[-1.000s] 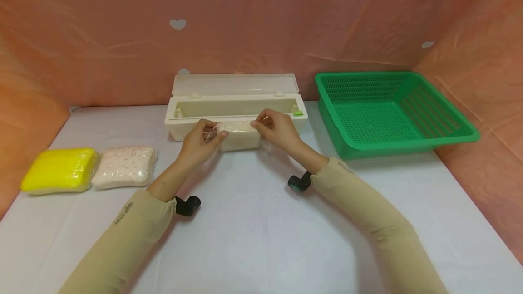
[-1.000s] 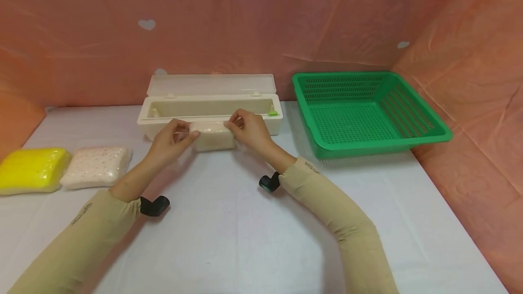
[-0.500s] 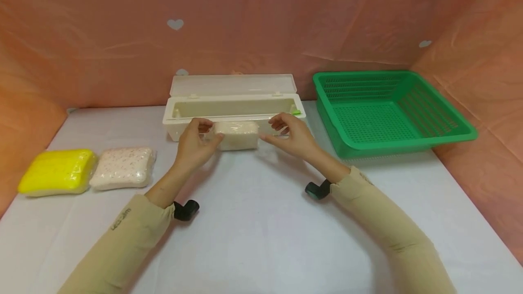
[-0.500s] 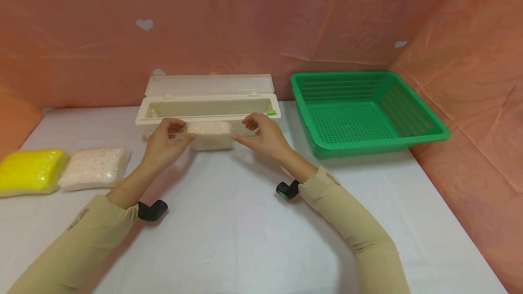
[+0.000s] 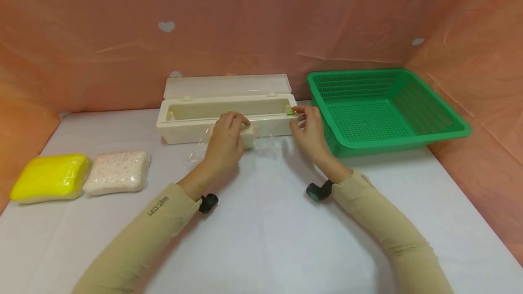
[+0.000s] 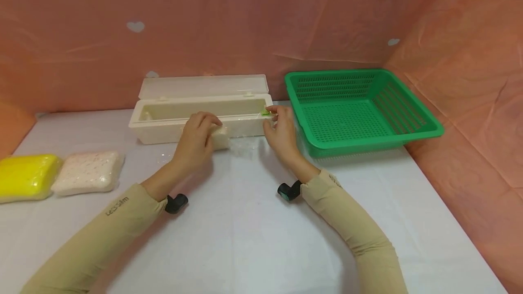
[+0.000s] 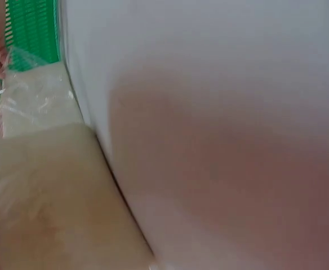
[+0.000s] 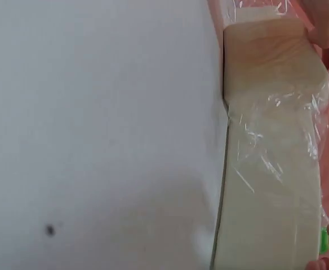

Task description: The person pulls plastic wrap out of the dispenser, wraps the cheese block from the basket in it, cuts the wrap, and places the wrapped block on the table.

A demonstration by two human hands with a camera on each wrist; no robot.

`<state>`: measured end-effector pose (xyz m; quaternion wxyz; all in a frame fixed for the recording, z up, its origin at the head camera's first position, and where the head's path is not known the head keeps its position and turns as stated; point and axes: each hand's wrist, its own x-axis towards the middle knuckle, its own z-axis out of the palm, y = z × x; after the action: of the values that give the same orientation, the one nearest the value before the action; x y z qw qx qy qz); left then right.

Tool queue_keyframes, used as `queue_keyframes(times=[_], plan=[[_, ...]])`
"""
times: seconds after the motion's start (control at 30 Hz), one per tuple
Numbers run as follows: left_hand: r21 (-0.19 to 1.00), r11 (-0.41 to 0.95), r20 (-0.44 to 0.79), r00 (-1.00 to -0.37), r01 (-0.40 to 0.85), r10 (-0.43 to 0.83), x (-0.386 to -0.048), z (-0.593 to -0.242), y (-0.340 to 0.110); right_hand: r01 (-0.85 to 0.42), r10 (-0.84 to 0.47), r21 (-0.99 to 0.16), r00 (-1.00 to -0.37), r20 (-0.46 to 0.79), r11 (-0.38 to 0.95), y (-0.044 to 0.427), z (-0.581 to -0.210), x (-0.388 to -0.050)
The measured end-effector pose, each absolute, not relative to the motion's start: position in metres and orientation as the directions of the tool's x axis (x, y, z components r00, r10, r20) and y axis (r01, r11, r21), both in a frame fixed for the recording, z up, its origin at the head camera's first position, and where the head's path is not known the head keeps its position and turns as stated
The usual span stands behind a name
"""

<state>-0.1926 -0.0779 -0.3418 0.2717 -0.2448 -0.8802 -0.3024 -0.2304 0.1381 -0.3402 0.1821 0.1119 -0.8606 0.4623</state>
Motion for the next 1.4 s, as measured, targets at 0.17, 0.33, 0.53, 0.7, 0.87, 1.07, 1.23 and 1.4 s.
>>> queue_keyframes(times=[0.17,0.33,0.53,0.7,0.87,1.07,1.23,1.4], plan=[[0.400,0.681,0.629,-0.724,0.614,0.284,-0.202,-0.343,-0.061,-0.337,-0.017,-0.755,-0.917,0.397,0.563,0.140,-0.339,-0.233],[0.422,0.702,0.588,-0.763,0.573,0.268,-0.211,-0.338,-0.045,-0.360,-0.050,-0.727,-0.910,0.411,0.585,0.141,-0.340,-0.237],[0.432,0.738,0.522,-0.811,0.518,0.264,-0.223,-0.332,-0.029,-0.385,-0.080,-0.710,-0.903,0.423,0.590,0.141,-0.342,-0.243],[0.445,0.751,0.464,-0.843,0.488,0.273,-0.232,-0.327,-0.018,-0.383,-0.080,-0.711,-0.904,0.420,0.590,0.142,-0.341,-0.245],[0.428,0.772,0.435,-0.856,0.470,0.280,-0.238,-0.324,-0.012,-0.374,-0.076,-0.709,-0.907,0.414,0.598,0.143,-0.340,-0.246],[0.419,0.784,0.393,-0.870,0.458,0.298,-0.246,-0.321,-0.003,-0.350,-0.072,-0.726,-0.920,0.385,0.592,0.145,-0.340,-0.245],[0.430,0.790,0.355,-0.886,0.438,0.299,-0.251,-0.320,0.002,-0.347,-0.080,-0.742,-0.925,0.371,0.574,0.147,-0.341,-0.245],[0.462,0.771,0.328,-0.892,0.439,0.311,-0.253,-0.320,0.002,-0.338,-0.108,-0.723,-0.932,0.346,0.603,0.150,-0.344,-0.245]])
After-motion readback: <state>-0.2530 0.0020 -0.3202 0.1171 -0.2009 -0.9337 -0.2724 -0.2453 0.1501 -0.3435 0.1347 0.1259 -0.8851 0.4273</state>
